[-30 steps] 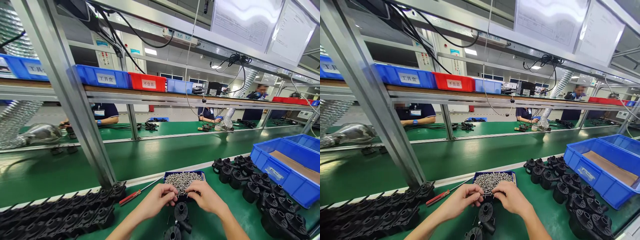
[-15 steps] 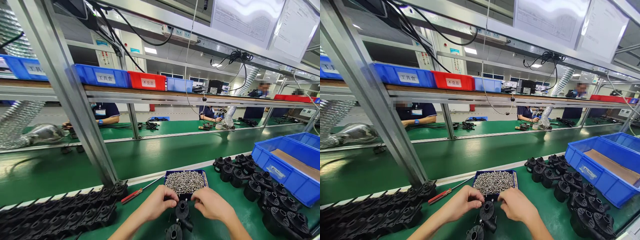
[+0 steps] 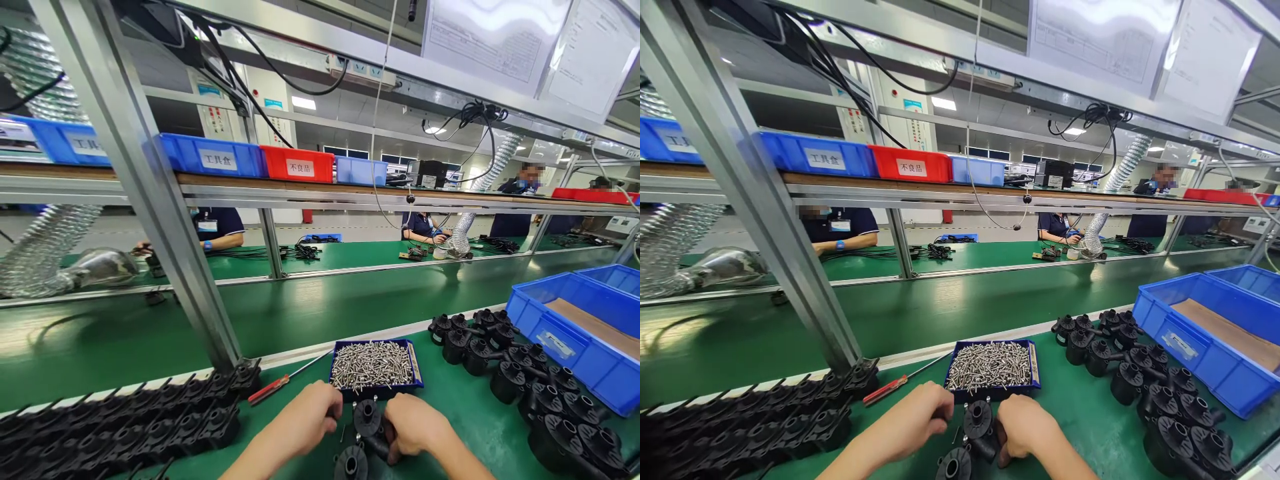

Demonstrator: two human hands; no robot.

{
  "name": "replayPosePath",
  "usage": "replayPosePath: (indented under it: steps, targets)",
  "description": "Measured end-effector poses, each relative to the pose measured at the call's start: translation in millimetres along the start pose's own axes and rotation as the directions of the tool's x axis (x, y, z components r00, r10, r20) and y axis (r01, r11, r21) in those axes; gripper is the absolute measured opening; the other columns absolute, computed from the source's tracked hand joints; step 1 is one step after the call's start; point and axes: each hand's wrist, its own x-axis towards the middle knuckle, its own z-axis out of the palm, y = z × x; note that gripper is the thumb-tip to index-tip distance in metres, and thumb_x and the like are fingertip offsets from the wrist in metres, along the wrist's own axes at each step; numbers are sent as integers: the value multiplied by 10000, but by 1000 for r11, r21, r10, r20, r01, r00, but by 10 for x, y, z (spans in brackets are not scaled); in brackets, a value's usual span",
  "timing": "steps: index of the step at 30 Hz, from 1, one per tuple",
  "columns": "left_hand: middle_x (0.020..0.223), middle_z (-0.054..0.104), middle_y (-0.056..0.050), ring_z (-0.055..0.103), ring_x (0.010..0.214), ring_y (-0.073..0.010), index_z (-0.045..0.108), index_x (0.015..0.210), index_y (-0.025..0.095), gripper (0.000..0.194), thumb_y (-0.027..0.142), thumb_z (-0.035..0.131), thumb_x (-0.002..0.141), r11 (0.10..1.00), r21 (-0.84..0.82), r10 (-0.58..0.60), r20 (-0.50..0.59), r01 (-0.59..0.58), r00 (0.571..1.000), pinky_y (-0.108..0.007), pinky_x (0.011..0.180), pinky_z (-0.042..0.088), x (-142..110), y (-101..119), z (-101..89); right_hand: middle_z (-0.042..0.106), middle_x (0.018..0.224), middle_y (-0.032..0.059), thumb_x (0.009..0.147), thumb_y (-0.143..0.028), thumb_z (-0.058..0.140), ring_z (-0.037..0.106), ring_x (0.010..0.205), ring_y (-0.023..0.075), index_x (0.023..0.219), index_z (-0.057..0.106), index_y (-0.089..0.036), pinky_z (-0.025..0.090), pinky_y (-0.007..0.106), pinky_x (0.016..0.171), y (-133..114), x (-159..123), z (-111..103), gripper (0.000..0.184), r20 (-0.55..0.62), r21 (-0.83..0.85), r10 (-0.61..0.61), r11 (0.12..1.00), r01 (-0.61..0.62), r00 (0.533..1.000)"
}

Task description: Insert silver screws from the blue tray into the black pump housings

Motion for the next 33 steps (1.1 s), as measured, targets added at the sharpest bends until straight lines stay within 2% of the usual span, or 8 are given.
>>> replayPosePath:
  steps: [5,7,14,18,21,24,30,33]
  targets:
    - [713,757,10,723,773,-251,777,749,209,316,9,626,557,993,-72,104,234,-90,967,-265,602,401,143,-99,208,804,779,46,611,-147,888,781,792,276,710,777,-202,548,277,664,6,-32,44,159,-75,-11,-56,998,55,996]
    - [704,756,7,728,764,-263,788,779,211,370,-9,642,520,994,-68,97,257,-82,961,-267,602,423,212,-146,275,804,790,51,586,-150,894,782,794,283,722,775,-201,559,286,669,12,-24,73,188,-92,-17,-44,999,43,995]
    - [699,748,-18,744,781,-286,697,637,194,232,-6,614,556,998,-44,55,203,-47,978,-285,641,466,231,-212,373,758,676,56,544,-220,962,779,775,285,585,731,-192,576,287,698,122,48,186,236,-96,-39,21,999,-25,995]
    - [904,781,-89,734,916,-345,734,821,197,244,49,674,636,995,101,6,93,-16,996,-337,739,497,170,-183,385,777,700,29,547,-114,928,787,803,294,642,749,-213,579,293,706,116,31,149,226,-48,13,22,1000,-22,999]
    - [1091,757,-162,706,1035,-387,739,995,172,320,95,697,687,985,162,-59,45,51,997,-386,835,510,158,-167,398,768,673,37,566,-45,867,788,791,303,548,685,-196,583,312,736,83,-8,121,237,-36,32,9,999,-8,999]
    - [1149,733,-224,693,1083,-416,730,1058,130,336,84,643,737,980,182,-91,33,84,995,-431,888,512,175,-173,425,758,647,47,573,5,750,782,772,307,513,655,-188,574,331,752,97,-97,52,224,-71,59,-19,998,24,997]
    - [1089,736,-252,683,1086,-464,744,947,122,409,4,672,562,979,176,-110,25,104,994,-500,948,508,193,-230,499,790,754,0,767,-186,708,741,683,167,886,815,-213,506,197,603,192,-388,-270,163,-179,308,-131,934,182,975]
    - [977,743,-207,702,1003,-449,701,800,166,311,34,681,519,994,83,-73,18,72,997,-489,868,526,126,-234,394,770,743,9,794,-229,730,694,663,149,857,827,-192,473,198,595,142,-423,-351,122,-335,455,-212,817,355,918]
